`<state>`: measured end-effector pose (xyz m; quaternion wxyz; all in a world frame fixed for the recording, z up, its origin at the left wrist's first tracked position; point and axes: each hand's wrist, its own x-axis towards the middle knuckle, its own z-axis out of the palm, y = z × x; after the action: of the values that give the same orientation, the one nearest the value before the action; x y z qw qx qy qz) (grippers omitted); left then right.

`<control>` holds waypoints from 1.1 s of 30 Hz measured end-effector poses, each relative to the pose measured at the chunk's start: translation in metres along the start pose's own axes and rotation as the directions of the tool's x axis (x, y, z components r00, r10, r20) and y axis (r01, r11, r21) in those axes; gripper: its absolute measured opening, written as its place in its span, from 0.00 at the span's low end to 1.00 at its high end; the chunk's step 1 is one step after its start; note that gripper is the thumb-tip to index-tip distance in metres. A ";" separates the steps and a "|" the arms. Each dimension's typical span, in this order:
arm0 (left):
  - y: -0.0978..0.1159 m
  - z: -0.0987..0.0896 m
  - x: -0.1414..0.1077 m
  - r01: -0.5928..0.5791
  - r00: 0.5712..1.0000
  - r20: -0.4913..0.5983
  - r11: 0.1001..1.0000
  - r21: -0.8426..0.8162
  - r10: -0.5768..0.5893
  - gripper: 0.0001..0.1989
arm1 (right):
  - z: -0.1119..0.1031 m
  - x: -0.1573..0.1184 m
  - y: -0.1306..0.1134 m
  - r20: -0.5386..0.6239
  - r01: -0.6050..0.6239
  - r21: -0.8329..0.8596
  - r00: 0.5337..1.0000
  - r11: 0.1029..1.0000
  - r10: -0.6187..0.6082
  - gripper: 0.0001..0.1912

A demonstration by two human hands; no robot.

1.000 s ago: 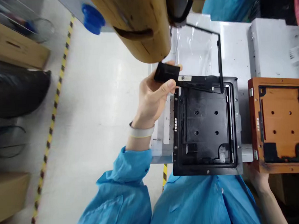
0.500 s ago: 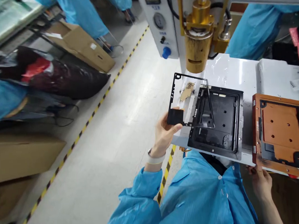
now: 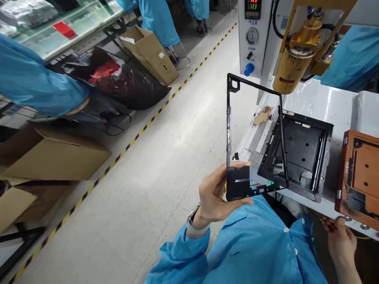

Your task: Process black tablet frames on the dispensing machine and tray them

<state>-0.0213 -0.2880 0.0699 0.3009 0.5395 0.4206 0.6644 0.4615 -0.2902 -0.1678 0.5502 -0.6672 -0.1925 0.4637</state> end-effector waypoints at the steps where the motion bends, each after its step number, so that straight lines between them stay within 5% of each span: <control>1: 0.001 0.000 0.000 -0.014 1.000 0.008 1.000 0.019 0.014 0.35 | 0.001 -0.001 -0.001 0.002 -0.012 0.005 1.000 1.000 0.012 0.36; 11: 0.008 -0.001 -0.002 -0.044 0.999 0.024 0.997 0.062 0.043 0.34 | 0.002 0.001 0.000 -0.012 -0.001 -0.006 1.000 1.000 0.001 0.38; 33: -0.010 0.000 0.005 0.137 0.990 -0.024 0.990 -0.038 -0.138 0.36 | -0.001 -0.008 -0.001 0.019 0.000 -0.027 1.000 1.000 0.001 0.37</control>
<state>-0.0227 -0.2794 0.0633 0.3500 0.4948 0.4489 0.6566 0.4588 -0.2971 -0.1639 0.5393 -0.6702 -0.2037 0.4675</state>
